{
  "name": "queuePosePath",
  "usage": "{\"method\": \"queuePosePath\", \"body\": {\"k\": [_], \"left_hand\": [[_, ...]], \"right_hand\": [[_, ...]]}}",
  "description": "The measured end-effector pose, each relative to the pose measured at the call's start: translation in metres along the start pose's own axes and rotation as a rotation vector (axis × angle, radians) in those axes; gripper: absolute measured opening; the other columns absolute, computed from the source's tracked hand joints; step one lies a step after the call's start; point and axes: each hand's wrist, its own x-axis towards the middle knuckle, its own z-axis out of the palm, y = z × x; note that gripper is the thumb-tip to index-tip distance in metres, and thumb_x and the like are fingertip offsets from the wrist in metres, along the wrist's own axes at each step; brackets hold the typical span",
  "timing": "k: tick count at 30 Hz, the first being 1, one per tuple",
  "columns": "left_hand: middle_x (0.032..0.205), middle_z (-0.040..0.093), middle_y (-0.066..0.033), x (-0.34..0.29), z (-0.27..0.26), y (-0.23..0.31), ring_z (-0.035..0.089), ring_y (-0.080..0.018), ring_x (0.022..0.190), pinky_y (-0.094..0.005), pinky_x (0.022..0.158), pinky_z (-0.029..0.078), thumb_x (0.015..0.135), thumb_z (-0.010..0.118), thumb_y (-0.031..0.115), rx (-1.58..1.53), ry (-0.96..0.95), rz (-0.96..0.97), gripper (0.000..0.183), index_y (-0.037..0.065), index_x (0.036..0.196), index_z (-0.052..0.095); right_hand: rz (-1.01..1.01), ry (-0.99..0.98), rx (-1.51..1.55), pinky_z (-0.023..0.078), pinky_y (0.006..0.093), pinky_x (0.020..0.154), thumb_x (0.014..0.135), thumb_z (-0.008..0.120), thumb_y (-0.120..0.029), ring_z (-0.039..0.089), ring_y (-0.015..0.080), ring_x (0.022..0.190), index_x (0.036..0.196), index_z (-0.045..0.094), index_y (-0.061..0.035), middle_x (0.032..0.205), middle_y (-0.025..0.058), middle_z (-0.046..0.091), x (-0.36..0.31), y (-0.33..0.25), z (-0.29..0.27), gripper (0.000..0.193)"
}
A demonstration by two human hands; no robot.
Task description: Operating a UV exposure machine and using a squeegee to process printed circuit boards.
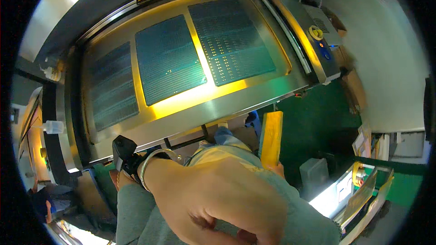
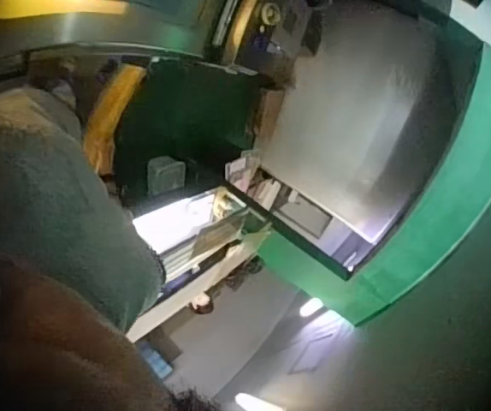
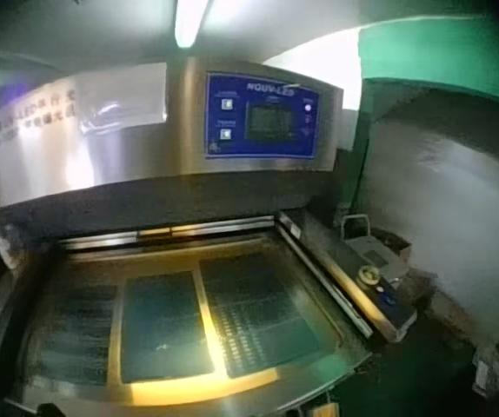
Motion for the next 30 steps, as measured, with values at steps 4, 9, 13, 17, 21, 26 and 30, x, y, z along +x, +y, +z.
{"method": "queuePosePath", "body": {"k": [4,9,13,17,21,26,30], "left_hand": [[0.071,0.061,-0.0117,-0.003,-0.008,-0.004,0.059,-0.0205,0.057,-0.0274,0.046,0.044,0.076,0.069,0.015,-0.01,-0.156,0.1,0.02,-0.004,0.078,0.064],[0.083,0.061,-0.0165,-0.015,-0.035,0.025,0.06,-0.0248,0.071,-0.0349,0.06,0.047,0.083,0.052,0.002,0.25,-0.208,-0.186,0.012,-0.005,0.089,0.06],[0.087,0.063,-0.0108,-0.065,-0.049,0.0,0.061,-0.0181,0.078,-0.0276,0.07,0.047,0.082,0.052,0.001,0.516,0.341,-0.591,0.014,-0.005,0.092,0.06],[0.094,0.062,-0.013,-0.12,-0.059,-0.02,0.061,-0.0183,0.09,-0.028,0.081,0.048,0.084,0.049,0.0,0.391,0.874,-0.612,0.019,-0.006,0.099,0.058],[0.097,0.062,-0.0155,-0.12,-0.048,-0.018,0.061,-0.0203,0.091,-0.0304,0.085,0.048,0.085,0.047,0.0,0.465,1.064,-0.598,0.021,-0.007,0.103,0.056],[0.096,0.062,-0.0162,-0.119,-0.046,-0.037,0.061,-0.0229,0.092,-0.0319,0.083,0.048,0.086,0.047,0.006,0.456,1.288,-0.397,0.022,-0.006,0.103,0.056],[0.093,0.063,-0.0161,-0.11,-0.053,-0.054,0.061,-0.0218,0.09,-0.0309,0.082,0.048,0.088,0.048,0.008,0.412,1.434,-0.31,0.022,-0.006,0.101,0.057]], "right_hand": [[-0.13,0.127,-0.087,0.047,0.0292,0.068,0.065,0.065,-0.002,0.059,0.0163,0.077,0.104,0.057,-0.001,0.092,0.0057,0.062,-0.018,0.026,-0.03,0.04],[-0.172,0.182,0.189,0.047,0.0291,0.067,0.062,0.066,0.001,0.059,0.0159,0.076,0.105,0.056,-0.0009,0.092,0.0058,0.062,-0.038,-0.02,-0.048,0.044],[-0.406,0.271,-0.185,0.047,0.0326,0.071,0.066,0.064,-0.003,0.06,0.0233,0.08,0.105,0.054,0.0008,0.091,0.011,0.062,-0.012,-0.091,-0.056,0.041],[-0.776,0.124,-0.576,0.046,0.0355,0.074,0.071,0.064,-0.011,0.06,0.0301,0.085,0.105,0.054,0.0007,0.091,0.0159,0.062,0.014,-0.21,-0.02,0.038],[-0.995,-0.088,-0.735,0.046,0.0376,0.075,0.072,0.061,-0.011,0.059,0.0312,0.087,0.105,0.056,-0.0038,0.095,0.0161,0.062,0.069,-0.281,0.006,0.035],[-1.262,-0.367,-1.283,0.047,0.0397,0.075,0.074,0.057,-0.007,0.058,0.0335,0.09,0.103,0.059,-0.0073,0.099,0.0157,0.061,0.142,-0.34,0.044,0.029],[-1.249,-0.554,-1.572,0.047,0.0407,0.074,0.076,0.053,-0.007,0.058,0.0332,0.089,0.102,0.059,-0.0094,0.098,0.0145,0.061,0.183,-0.361,0.077,0.026]]}}
